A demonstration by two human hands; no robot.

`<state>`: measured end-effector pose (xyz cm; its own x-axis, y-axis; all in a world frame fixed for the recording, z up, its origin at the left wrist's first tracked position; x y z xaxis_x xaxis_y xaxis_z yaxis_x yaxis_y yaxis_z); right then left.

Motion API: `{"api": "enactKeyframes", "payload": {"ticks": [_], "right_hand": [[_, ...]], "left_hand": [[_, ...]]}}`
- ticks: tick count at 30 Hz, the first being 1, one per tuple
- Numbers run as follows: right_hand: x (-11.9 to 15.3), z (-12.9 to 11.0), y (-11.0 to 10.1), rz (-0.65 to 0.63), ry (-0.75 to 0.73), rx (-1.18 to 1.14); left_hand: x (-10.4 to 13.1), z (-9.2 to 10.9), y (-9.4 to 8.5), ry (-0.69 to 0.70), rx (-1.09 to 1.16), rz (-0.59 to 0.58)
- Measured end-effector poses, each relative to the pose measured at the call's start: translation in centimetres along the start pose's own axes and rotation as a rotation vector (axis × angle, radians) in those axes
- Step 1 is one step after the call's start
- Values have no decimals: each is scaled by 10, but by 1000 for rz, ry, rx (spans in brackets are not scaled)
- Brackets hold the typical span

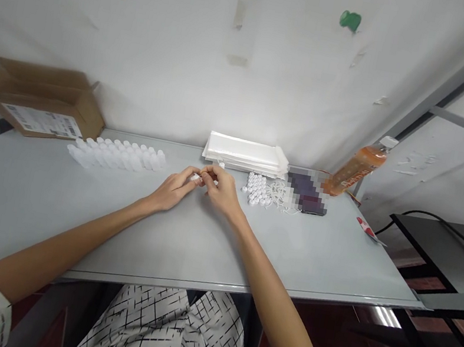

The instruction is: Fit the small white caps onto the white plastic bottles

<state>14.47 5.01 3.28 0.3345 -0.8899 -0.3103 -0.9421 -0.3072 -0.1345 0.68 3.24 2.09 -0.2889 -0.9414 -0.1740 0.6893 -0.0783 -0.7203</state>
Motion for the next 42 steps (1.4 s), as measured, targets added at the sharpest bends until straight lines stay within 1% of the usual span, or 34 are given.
{"api": "enactKeyframes", "payload": {"ticks": [4,7,9,12,14,16,19,22,25,28,31,36,40,42], "right_hand": [[0,-9,-5,44,-55,-41],[-1,-12,-15,125,-50,-83],[-1,-14,-25,206,-52,-83],[0,-19,-41,321,-75,-17],[0,-20,-49,367,-91,31],[1,-21,-53,390,-112,82],[1,-23,-56,399,-159,182],[1,-25,-54,379,-198,296],[0,-23,-52,352,-220,421],[-2,-16,-52,326,-210,531],[-3,-10,-54,314,-195,615],[-3,-8,-58,326,-178,692],[-2,-8,-58,336,-171,706],[-3,-8,-59,340,-161,712]], "left_hand": [[-1,4,-2,44,-13,5],[-3,1,0,57,-29,7],[-6,-2,1,80,-30,49],[-10,-9,1,89,-10,145],[-13,-17,0,35,0,195],[-16,-23,-2,-14,-4,221],[-20,-30,-4,-41,28,200],[-22,-35,-7,-69,85,203],[-22,-37,-9,-68,109,219],[-22,-36,-9,-67,96,241],[-22,-34,-9,-80,39,251],[-20,-33,-12,-156,-111,273],[-20,-34,-12,-232,-256,251],[-24,-34,-11,-249,-305,234]]}}
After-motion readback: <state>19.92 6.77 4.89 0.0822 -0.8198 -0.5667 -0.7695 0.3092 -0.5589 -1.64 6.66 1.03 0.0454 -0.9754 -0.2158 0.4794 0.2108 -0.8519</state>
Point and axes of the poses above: each hand's wrist, its own x-axis away from the middle knuckle, its own y-axis out of the palm, z = x × y, the point moved 5 cm from there along -x, towards the middle knuckle, and after that the axes turned 7 degrees about -x, right-handed, at the moved point
